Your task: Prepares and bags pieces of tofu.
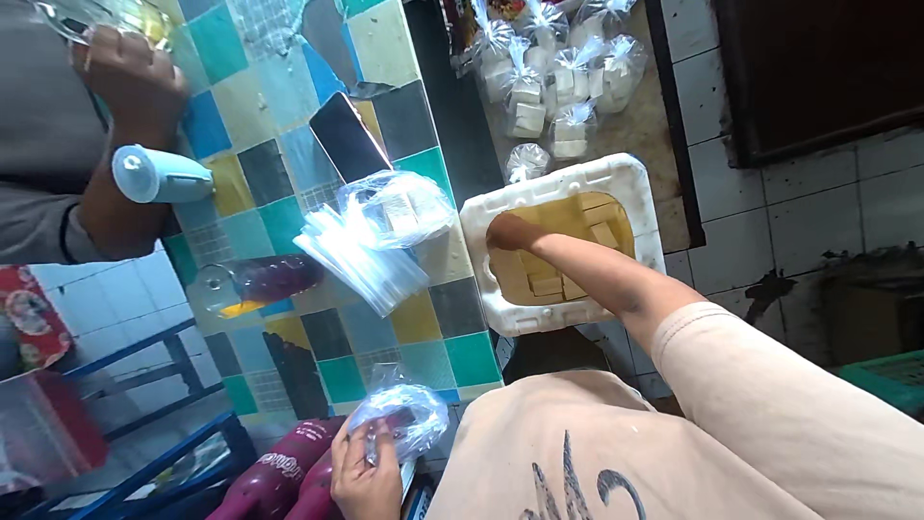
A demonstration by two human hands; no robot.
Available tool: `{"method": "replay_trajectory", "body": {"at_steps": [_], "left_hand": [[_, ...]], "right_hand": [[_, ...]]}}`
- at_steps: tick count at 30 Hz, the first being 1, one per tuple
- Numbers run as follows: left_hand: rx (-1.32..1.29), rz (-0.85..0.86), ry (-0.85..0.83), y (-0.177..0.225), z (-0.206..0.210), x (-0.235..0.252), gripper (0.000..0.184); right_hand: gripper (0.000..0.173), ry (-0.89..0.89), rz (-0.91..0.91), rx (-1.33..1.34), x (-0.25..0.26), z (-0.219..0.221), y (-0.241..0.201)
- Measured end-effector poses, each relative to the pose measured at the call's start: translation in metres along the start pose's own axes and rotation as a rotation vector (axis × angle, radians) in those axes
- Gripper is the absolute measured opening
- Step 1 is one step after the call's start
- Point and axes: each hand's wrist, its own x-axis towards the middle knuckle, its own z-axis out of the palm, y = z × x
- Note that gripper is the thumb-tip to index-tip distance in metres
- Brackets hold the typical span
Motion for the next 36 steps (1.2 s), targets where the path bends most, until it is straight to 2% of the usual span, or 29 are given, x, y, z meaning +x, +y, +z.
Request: {"method": "replay_trajectory", "body": {"at_steps": [4,9,13,17,25,27,30,33,36], "left_hand": [[-0.021,0.004,0.014,-0.003,0.001,-0.001,0.023],[-0.016,-0.003,0.006,-0.004,0.002,0.002,0.023],[-0.046,-0.032,0.009,-0.002,0.002,0.002,0.025],[-0.098,-0.031,0.001,-0.005,0.006,-0.001,0.024],[-0.125,0.018,-0.029,-0.007,0.009,0.000,0.024],[-0.129,0.020,-0.028,-0.008,0.008,0.000,0.023],[-0.103,0.006,-0.033,-0.008,0.006,0.000,0.024],[-0.097,0.005,-0.036,-0.009,0.005,-0.001,0.024],[-0.108,0.012,-0.040,-0.009,0.007,-0.001,0.024]], "right_hand": [[0.030,-0.070,0.005,-0.018,-0.003,-0.012,-0.002],[0.029,-0.045,-0.052,-0.005,0.009,0.007,0.011],[0.043,-0.046,-0.051,0.019,0.001,0.017,0.009],[0.046,0.028,-0.054,0.089,-0.003,0.027,0.012],[0.037,0.026,-0.054,0.058,-0.002,0.023,0.005],[0.034,0.092,-0.036,0.118,-0.001,0.021,0.009],[0.037,0.212,0.131,0.242,-0.004,0.012,0.019],[0.050,0.134,0.394,0.247,-0.013,0.000,0.033],[0.054,0.107,0.438,0.214,-0.014,0.007,0.056]]}}
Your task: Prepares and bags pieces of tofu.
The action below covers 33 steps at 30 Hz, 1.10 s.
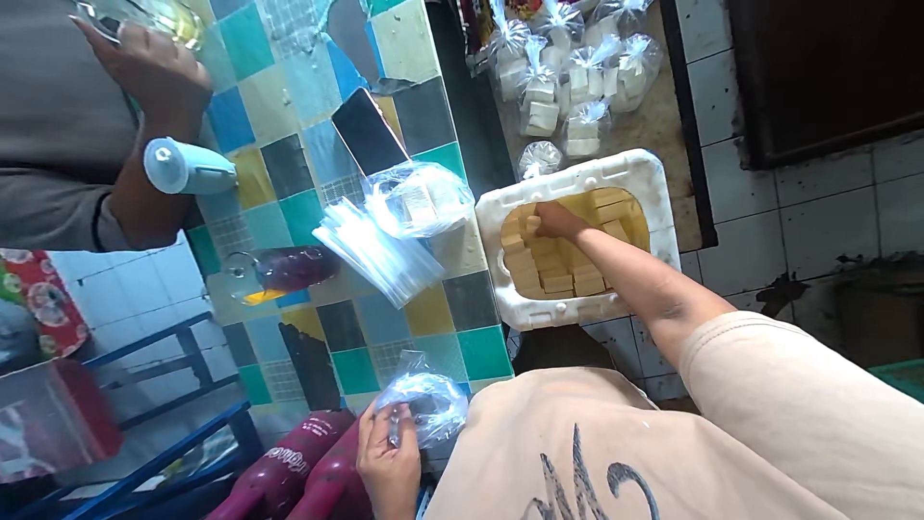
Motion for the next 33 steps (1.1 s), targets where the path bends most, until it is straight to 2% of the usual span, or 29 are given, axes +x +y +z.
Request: {"method": "replay_trajectory", "body": {"at_steps": [2,4,6,9,14,20,27,33], "left_hand": [[-0.001,0.010,-0.007,0.001,0.001,0.001,0.024],[0.002,0.009,-0.015,0.002,0.000,0.002,0.024],[0.010,0.006,-0.014,0.003,0.001,0.002,0.024],[0.006,0.014,-0.002,0.001,0.002,0.001,0.024],[-0.020,0.006,0.011,-0.001,0.003,-0.005,0.024],[0.011,0.015,0.010,0.000,0.003,-0.008,0.024],[-0.007,-0.005,0.022,0.004,0.006,-0.011,0.024],[-0.018,-0.007,0.033,0.007,0.009,-0.013,0.023]], "right_hand": [[0.054,0.108,-0.027,-0.011,-0.010,0.007,0.000],[0.046,0.235,-0.136,0.021,-0.024,0.019,-0.010],[0.039,0.193,-0.145,0.115,-0.032,0.032,-0.019],[0.050,0.080,-0.013,0.283,-0.031,0.049,-0.025],[0.061,0.100,0.012,0.444,-0.040,0.055,-0.037],[0.049,0.112,0.100,0.446,-0.052,0.054,-0.048],[0.062,0.088,0.159,0.567,-0.053,0.058,-0.047],[0.058,0.091,0.158,0.600,-0.057,0.059,-0.049]]}}
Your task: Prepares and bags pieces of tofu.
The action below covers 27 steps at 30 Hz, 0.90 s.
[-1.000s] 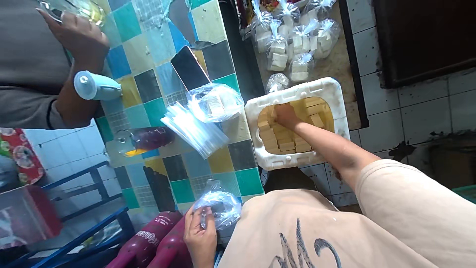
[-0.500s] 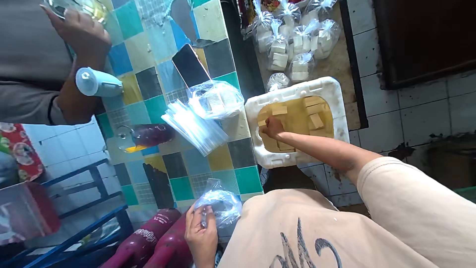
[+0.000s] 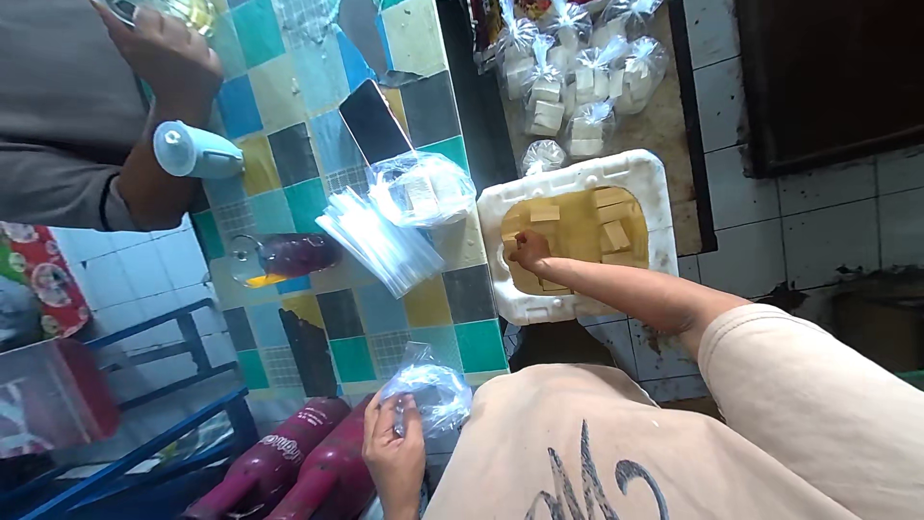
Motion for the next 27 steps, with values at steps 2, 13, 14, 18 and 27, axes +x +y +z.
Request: {"method": "replay_trajectory", "body": {"at_steps": [2,13,14,18,27], "left_hand": [[-0.008,-0.007,0.001,0.000,0.001,-0.001,0.023],[0.023,-0.025,0.000,0.006,0.003,0.000,0.023],[0.030,-0.032,-0.003,0.006,0.002,0.000,0.023],[0.028,-0.046,0.006,0.002,0.002,-0.003,0.024],[0.009,-0.066,-0.009,0.004,0.005,-0.004,0.023]], "right_hand": [[0.056,0.010,-0.007,0.012,0.001,0.003,0.003],[0.042,-0.131,-0.303,-0.389,0.039,-0.010,0.001],[0.040,-0.149,-0.344,-0.393,0.041,-0.020,-0.001],[0.040,-0.041,-0.373,-0.433,0.041,-0.073,-0.010],[0.039,0.046,-0.383,-0.524,0.062,-0.088,0.009]]}}
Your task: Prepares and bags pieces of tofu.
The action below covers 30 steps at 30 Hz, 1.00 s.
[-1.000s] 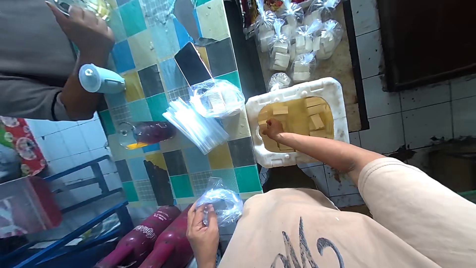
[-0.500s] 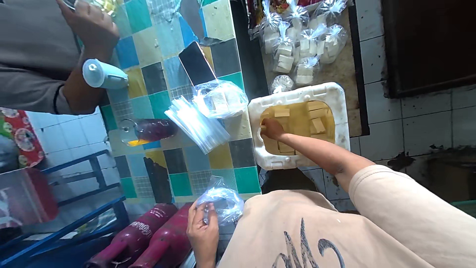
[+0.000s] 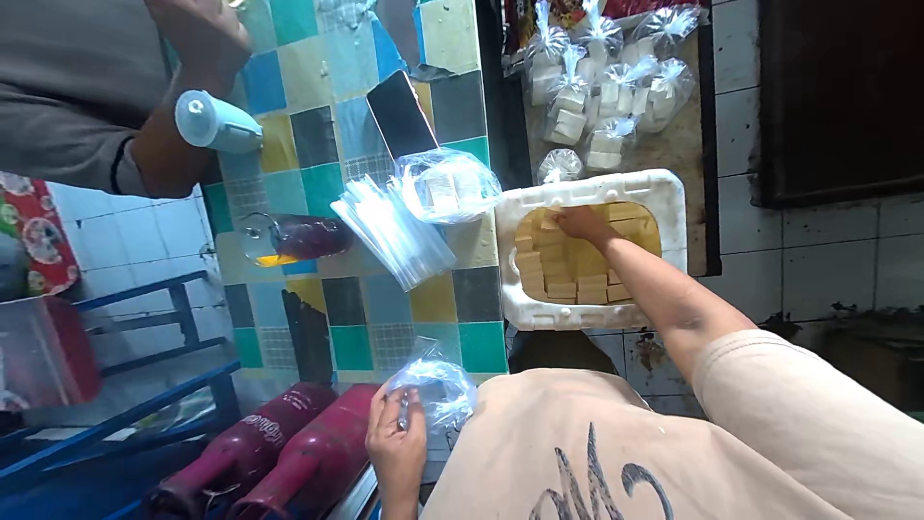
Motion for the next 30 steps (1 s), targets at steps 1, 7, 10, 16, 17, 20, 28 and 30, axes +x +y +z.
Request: {"method": "replay_trajectory", "body": {"at_steps": [1,7,10,16,17,20,28,30], "left_hand": [[-0.003,0.001,0.001,-0.001,0.000,0.000,0.023],[-0.028,0.000,0.010,-0.004,0.001,-0.002,0.023],[-0.032,0.002,0.014,-0.004,0.000,0.000,0.023],[-0.039,0.013,0.009,-0.005,-0.001,-0.001,0.024],[-0.034,0.012,0.005,-0.005,-0.001,-0.002,0.024],[-0.030,0.010,0.003,-0.005,-0.001,-0.001,0.024],[-0.041,0.021,0.021,-0.004,-0.002,-0.003,0.024],[-0.043,0.016,0.024,-0.005,-0.003,-0.004,0.024]], "right_hand": [[0.041,-0.003,-0.014,0.021,0.003,0.001,0.004],[0.045,-0.055,0.001,0.124,0.010,0.001,0.009],[0.041,-0.140,0.043,0.151,0.007,-0.005,0.007],[0.052,-0.207,0.170,0.195,0.006,-0.006,0.011],[0.055,-0.195,0.170,0.182,0.006,-0.003,0.013],[0.061,-0.195,0.195,0.171,0.007,0.001,0.010],[0.067,-0.279,0.180,0.175,0.014,0.008,0.008],[0.058,-0.321,0.168,0.179,0.014,0.006,0.008]]}}
